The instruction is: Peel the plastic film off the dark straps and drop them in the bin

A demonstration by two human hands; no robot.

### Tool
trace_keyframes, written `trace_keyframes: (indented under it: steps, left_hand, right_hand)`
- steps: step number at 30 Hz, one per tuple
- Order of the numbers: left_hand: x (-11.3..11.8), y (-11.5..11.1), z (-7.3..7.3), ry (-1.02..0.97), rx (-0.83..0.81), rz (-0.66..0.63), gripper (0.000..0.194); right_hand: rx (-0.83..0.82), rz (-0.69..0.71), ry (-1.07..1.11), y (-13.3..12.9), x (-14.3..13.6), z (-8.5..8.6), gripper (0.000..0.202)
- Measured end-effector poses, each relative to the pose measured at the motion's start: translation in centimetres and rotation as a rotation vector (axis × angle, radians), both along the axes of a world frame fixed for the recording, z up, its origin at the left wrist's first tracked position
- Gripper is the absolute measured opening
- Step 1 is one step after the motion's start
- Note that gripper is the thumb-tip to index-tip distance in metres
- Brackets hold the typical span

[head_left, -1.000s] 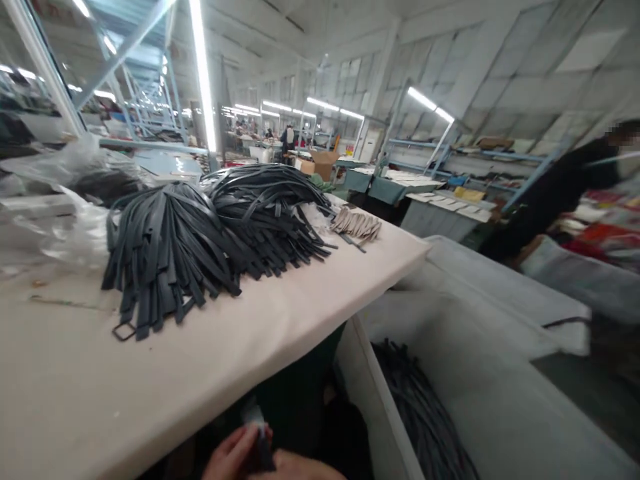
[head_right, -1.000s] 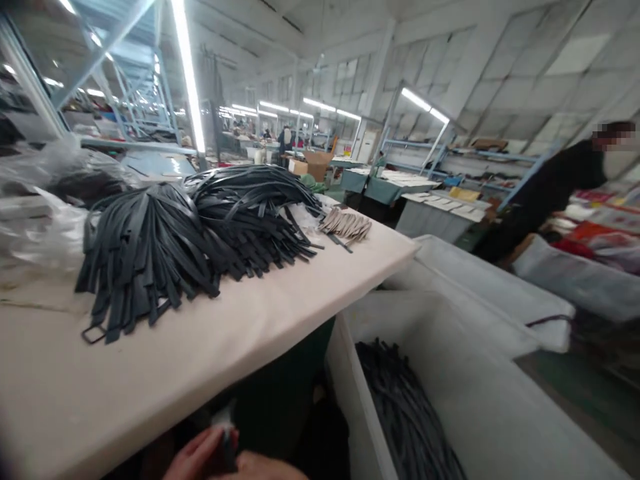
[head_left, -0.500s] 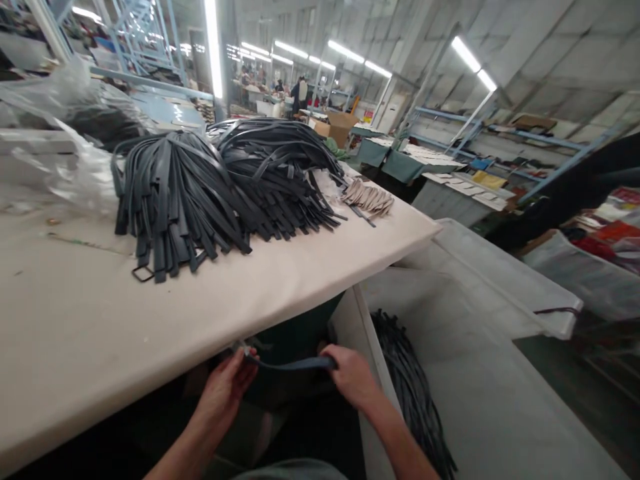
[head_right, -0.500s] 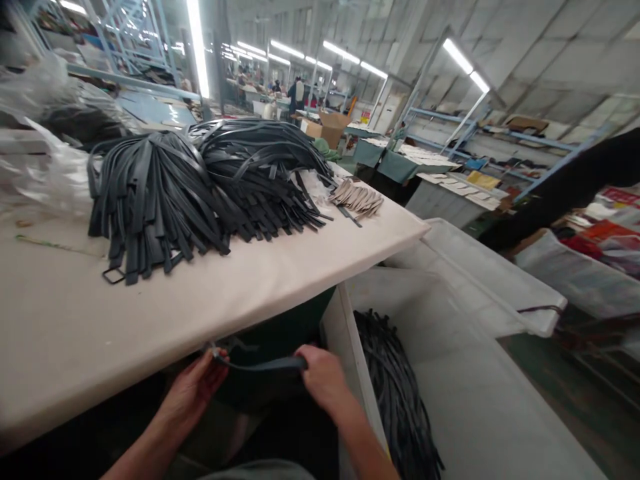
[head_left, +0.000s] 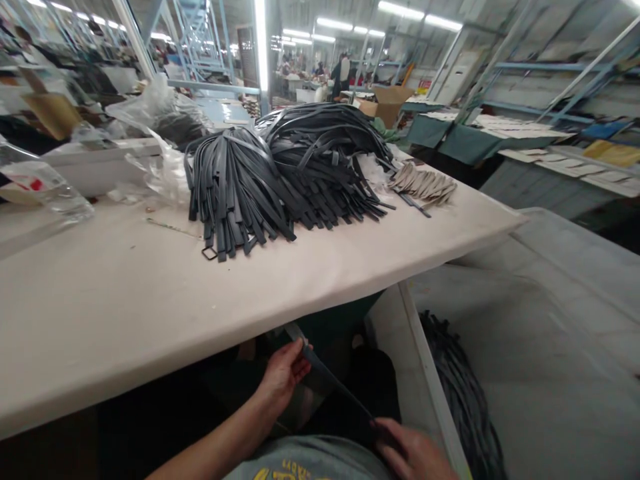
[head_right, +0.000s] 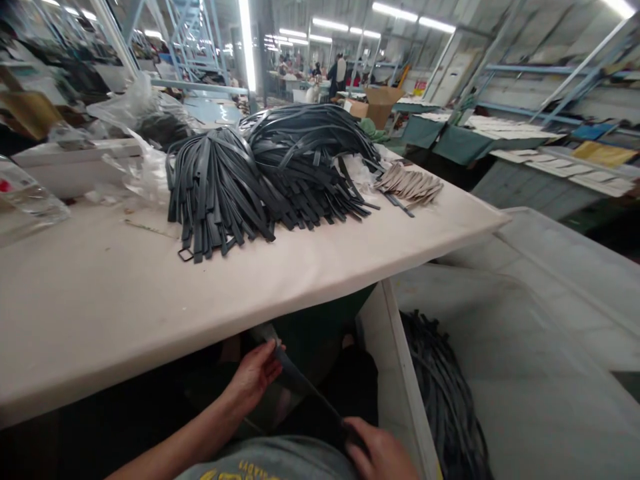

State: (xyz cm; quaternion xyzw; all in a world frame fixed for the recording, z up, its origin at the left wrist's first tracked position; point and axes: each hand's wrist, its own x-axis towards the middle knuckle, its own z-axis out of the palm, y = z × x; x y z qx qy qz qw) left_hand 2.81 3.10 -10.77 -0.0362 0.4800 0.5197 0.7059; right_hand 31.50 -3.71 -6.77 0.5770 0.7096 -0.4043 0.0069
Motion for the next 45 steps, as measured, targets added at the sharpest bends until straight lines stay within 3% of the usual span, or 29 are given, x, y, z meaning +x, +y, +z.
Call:
trace_keyframes:
  steps: [2,4,7,11,15,18,24,29,32,37,41,45]
  left_hand:
    - [0.0,-0.3,-0.1,0.013,0.021,-0.028,0.013]
    - [-0.2,-0.5,0.0,0.044,0.037,-0.030,0.014]
    - [0.0,-0.7,0.2,0.073,0.035,-0.038,0.019]
    - [1.1,-1.3,0.2,0.005,0.145,-0.181,0.030]
    - [0.2,-0.5,0.2,-0.012,0.077,-0.086,0.017]
    - [-0.7,-0.1,0.0,-0.002,-0.031,-0.013,0.007]
    - [1.9,-1.8,-0.1,-0.208,0.100,-0.213,0.015]
    - [1.0,-0.8,0.0,-0.115,-0.043,-0.064,0.011]
    - [1.0,-0.7,-0.2,-0.146,-0.059,-0.081,0.010]
    - [2.2,-1.1,-0.5,-0.214,-0.026,-0.137,0.011]
    - [1.1,-0.4,-0.5,-0.139,-0.069,-0.058,0.008]
    - [1.6,-1.4,-0.4,-0.186,-0.071,-0.129,0.010]
  right_hand:
    - [-0.004,0.013,0.153,0.3,-4.7,-0.4,0.030]
    - [-0.016,-0.029,0.197,0.7,-7.8,-0.3,0.036]
    - [-0.085,-0.129,0.290,2.1,-10.4,0.1,0.045]
    - [-0.069,-0.181,0.381,4.9,-12.3,0.9,0.045]
    - [-0.067,-0.141,0.363,5.3,-11.2,2.9,0.028]
    - [0.006,-0.128,0.252,4.3,-9.6,4.4,0.037]
    - [0.109,-0.094,0.114,5.6,-11.6,3.6,0.045]
    - [0.094,-0.068,0.120,5.7,-10.3,5.6,0.049]
    - [0.093,-0.050,0.087,5.3,-10.0,6.7,0.044]
    - [0.092,-0.047,0.177,6.4,-11.8,5.5,0.039]
    - [0.102,-0.103,0.095,6.0,-10.0,5.4,0.042]
    - [0.114,-0.112,-0.005,5.1,-9.2,5.3,0.043]
